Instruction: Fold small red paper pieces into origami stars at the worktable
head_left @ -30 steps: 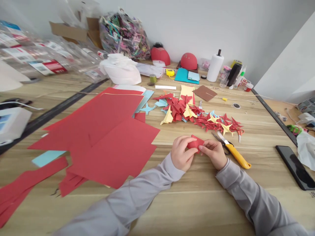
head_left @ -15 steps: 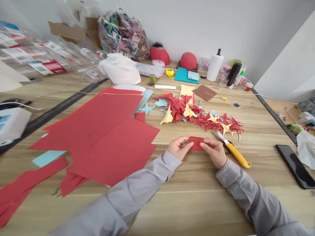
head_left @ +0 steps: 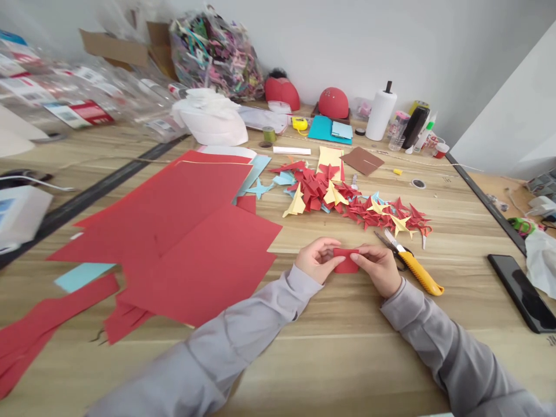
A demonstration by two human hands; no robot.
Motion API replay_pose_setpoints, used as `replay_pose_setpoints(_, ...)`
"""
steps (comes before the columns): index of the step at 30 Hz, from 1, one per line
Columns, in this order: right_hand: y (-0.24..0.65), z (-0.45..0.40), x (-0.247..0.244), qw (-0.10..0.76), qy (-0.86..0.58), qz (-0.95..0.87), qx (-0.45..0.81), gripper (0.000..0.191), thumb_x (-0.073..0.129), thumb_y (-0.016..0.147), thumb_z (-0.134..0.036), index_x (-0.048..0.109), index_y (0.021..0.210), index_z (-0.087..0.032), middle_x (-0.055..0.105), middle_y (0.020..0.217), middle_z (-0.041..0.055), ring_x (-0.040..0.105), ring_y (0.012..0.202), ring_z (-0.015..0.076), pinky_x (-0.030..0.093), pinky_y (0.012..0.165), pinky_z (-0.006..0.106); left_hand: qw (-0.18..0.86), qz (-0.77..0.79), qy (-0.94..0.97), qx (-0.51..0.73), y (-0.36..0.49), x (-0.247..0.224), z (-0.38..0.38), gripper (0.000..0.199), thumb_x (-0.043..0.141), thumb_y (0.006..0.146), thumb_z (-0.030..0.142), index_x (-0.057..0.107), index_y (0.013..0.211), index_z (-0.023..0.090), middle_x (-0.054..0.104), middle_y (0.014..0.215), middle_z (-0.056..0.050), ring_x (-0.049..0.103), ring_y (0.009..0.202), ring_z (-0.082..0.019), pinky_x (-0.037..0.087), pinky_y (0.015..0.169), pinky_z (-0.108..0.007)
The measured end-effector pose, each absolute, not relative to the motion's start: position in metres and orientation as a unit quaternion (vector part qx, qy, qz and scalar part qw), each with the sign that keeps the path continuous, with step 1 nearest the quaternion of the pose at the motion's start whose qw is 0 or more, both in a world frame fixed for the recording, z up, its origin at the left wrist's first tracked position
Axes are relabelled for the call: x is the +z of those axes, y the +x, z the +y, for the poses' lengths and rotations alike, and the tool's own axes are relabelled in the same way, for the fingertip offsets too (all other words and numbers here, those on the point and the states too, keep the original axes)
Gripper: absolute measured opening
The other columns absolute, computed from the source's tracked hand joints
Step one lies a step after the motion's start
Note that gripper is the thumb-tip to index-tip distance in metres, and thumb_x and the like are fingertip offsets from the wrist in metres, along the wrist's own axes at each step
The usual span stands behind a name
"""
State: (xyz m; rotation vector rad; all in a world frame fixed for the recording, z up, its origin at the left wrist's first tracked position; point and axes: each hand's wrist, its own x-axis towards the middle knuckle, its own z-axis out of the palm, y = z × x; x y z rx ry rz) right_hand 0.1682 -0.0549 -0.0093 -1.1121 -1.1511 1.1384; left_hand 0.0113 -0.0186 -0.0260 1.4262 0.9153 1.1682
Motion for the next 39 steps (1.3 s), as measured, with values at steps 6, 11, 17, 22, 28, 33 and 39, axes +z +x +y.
replay_pose_setpoints(6, 0.168, -0.055, -0.009, 0.552, -0.482, -0.481, 0.481, 0.012, 0.074, 0.064, -0.028, 0.072, 0.074, -0.022, 0.068, 0.070, 0.0006, 0.058, 0.062, 0.0124, 0.048, 0.060, 0.025, 0.530, 0.397, 0.593, 0.458, 0.010, -0.014, -0.022, 0.025, 0.071, 0.061, 0.027, 0.063, 0.081, 0.014, 0.068, 0.073, -0.005, 0.060, 0.061, -0.012, 0.048, 0.057, -0.021)
replay_pose_setpoints(11, 0.168, -0.055, -0.008, 0.546, -0.486, -0.494, 0.470, 0.014, 0.074, 0.065, -0.028, 0.072, 0.077, -0.022, 0.068, 0.066, 0.0009, 0.058, 0.059, 0.0124, 0.047, 0.057, 0.025, 0.526, 0.400, 0.599, 0.452, 0.009, -0.012, -0.022, 0.024, 0.070, 0.062, 0.027, 0.064, 0.081, 0.013, 0.066, 0.066, -0.003, 0.055, 0.054, -0.010, 0.045, 0.053, -0.020)
replay_pose_setpoints(17, 0.169, -0.055, -0.006, 0.545, -0.460, -0.521, 0.469, 0.009, 0.071, 0.069, -0.025, 0.073, 0.078, -0.024, 0.070, 0.076, 0.0021, 0.061, 0.067, 0.0131, 0.049, 0.062, 0.026, 0.523, 0.388, 0.609, 0.453, 0.010, -0.015, -0.021, 0.023, 0.068, 0.065, 0.030, 0.065, 0.081, 0.014, 0.068, 0.073, -0.005, 0.059, 0.061, -0.011, 0.048, 0.059, -0.022)
replay_pose_setpoints(22, 0.169, -0.056, -0.004, 0.539, -0.462, -0.532, 0.461, 0.008, 0.071, 0.069, -0.025, 0.074, 0.077, -0.023, 0.068, 0.072, 0.0021, 0.059, 0.065, 0.0126, 0.047, 0.060, 0.025, 0.498, 0.399, 0.626, 0.447, 0.010, -0.016, -0.020, 0.018, 0.065, 0.067, 0.031, 0.065, 0.071, 0.014, 0.066, 0.065, -0.003, 0.056, 0.057, -0.011, 0.046, 0.055, -0.021)
replay_pose_setpoints(28, 0.170, -0.054, -0.007, 0.542, -0.463, -0.529, 0.461, 0.006, 0.071, 0.069, -0.026, 0.073, 0.074, -0.024, 0.066, 0.070, 0.0015, 0.057, 0.063, 0.0120, 0.046, 0.059, 0.025, 0.491, 0.394, 0.633, 0.450, 0.009, -0.015, -0.021, 0.017, 0.065, 0.067, 0.031, 0.065, 0.070, 0.014, 0.066, 0.065, -0.003, 0.056, 0.057, -0.010, 0.046, 0.055, -0.020)
replay_pose_setpoints(33, 0.170, -0.054, -0.007, 0.540, -0.463, -0.529, 0.462, 0.006, 0.071, 0.069, -0.026, 0.073, 0.074, -0.024, 0.066, 0.071, 0.0017, 0.057, 0.064, 0.0124, 0.046, 0.060, 0.025, 0.496, 0.393, 0.628, 0.453, 0.010, -0.015, -0.022, 0.017, 0.066, 0.066, 0.031, 0.065, 0.070, 0.014, 0.066, 0.066, -0.003, 0.057, 0.058, -0.011, 0.047, 0.056, -0.020)
replay_pose_setpoints(39, 0.169, -0.055, -0.005, 0.537, -0.469, -0.530, 0.460, 0.007, 0.071, 0.068, -0.026, 0.073, 0.074, -0.023, 0.066, 0.069, 0.0016, 0.057, 0.063, 0.0120, 0.045, 0.058, 0.025, 0.494, 0.397, 0.628, 0.452, 0.010, -0.015, -0.022, 0.017, 0.066, 0.065, 0.031, 0.065, 0.069, 0.014, 0.066, 0.064, -0.003, 0.056, 0.056, -0.011, 0.047, 0.055, -0.021)
